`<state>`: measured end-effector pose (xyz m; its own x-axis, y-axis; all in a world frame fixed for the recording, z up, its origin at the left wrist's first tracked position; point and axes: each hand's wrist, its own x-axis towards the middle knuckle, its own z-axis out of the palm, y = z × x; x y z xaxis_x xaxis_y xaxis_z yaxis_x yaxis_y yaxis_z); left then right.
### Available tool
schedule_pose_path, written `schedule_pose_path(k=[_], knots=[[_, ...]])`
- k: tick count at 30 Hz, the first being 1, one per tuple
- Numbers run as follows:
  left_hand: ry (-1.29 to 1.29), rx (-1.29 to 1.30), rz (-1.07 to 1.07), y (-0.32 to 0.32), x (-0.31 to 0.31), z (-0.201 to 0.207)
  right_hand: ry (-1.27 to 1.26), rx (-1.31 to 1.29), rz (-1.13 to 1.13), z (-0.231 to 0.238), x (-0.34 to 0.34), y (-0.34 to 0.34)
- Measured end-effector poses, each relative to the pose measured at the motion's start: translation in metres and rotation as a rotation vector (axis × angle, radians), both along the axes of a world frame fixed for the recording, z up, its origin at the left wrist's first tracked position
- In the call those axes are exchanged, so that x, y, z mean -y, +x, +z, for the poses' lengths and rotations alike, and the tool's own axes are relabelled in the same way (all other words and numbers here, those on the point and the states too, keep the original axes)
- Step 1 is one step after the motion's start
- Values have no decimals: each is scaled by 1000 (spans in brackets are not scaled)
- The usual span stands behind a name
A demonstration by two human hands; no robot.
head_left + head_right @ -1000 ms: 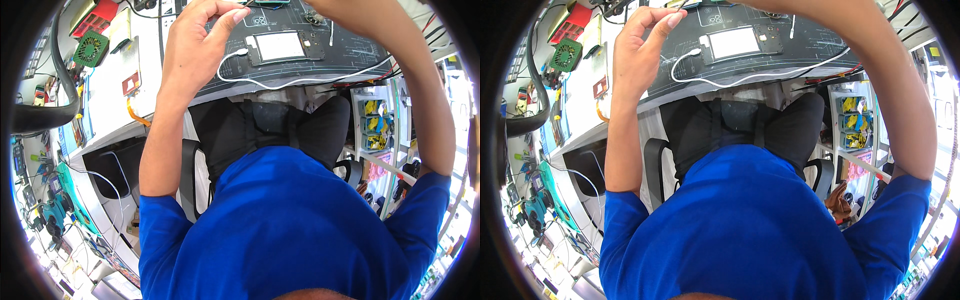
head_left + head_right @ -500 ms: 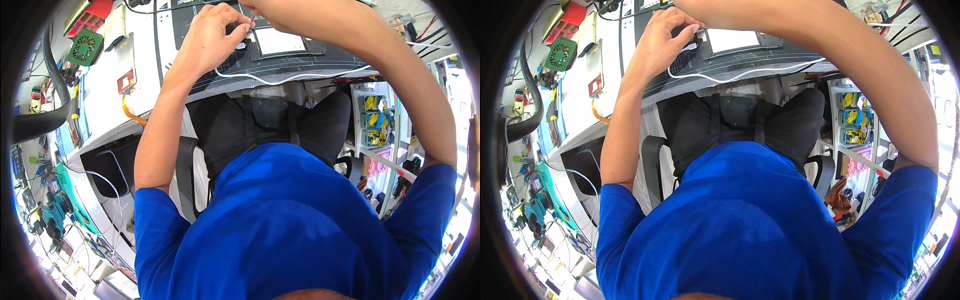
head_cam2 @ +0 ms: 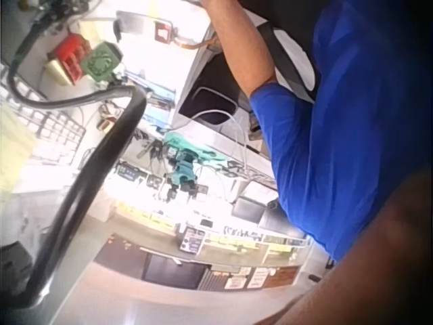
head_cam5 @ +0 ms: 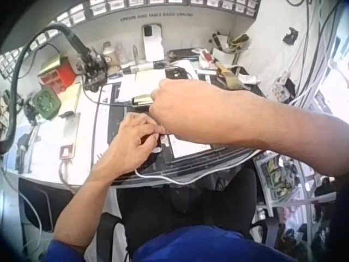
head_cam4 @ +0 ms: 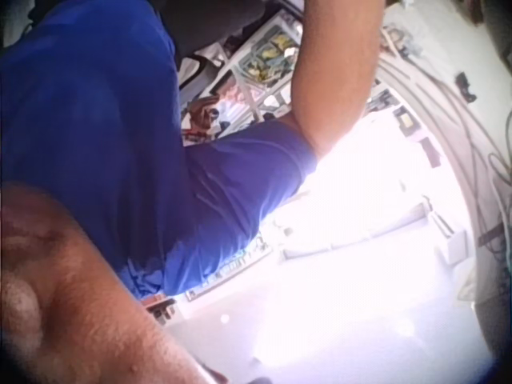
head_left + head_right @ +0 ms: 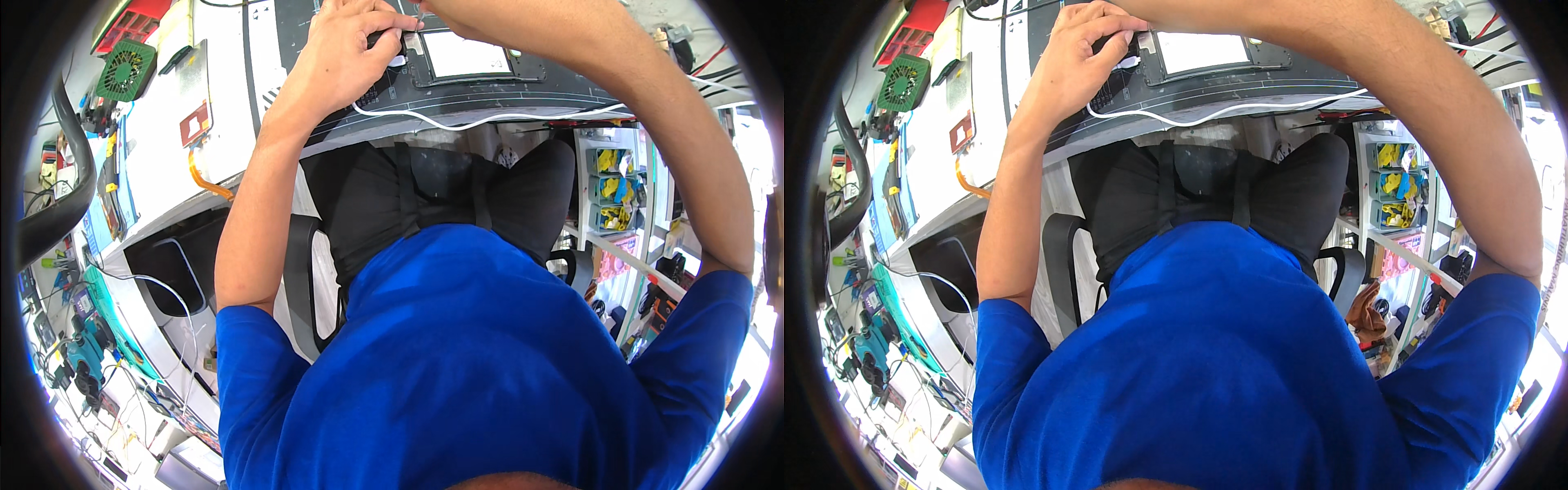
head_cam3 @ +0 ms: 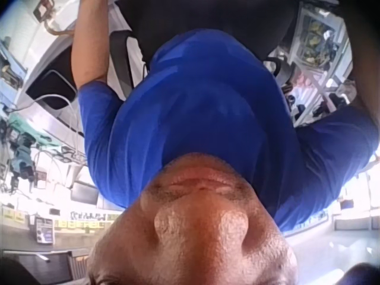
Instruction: The person disassembles a smartphone, removes the back cover, and manipulates internal components using a screwdriver and a prying tool. The person then reassembles the device and places it on the workbench.
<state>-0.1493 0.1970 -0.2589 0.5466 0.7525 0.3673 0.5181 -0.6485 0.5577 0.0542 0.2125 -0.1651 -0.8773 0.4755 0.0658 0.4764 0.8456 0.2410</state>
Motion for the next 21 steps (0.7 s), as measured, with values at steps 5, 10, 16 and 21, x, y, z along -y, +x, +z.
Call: schedule_pose_path(k=[5,10,16,21], knots=[[132,7,28,-5,2,-12,-128,218,-173,23,-4,-20],[30,-113,171,-13,28,-14,-127,164,-114,38,-3,-31],[122,-121,156,2,32,-17,-200,284,-184,35,-6,-37],[87,-183,241,-12,39,-19,-437,323,-167,28,-11,-53]])
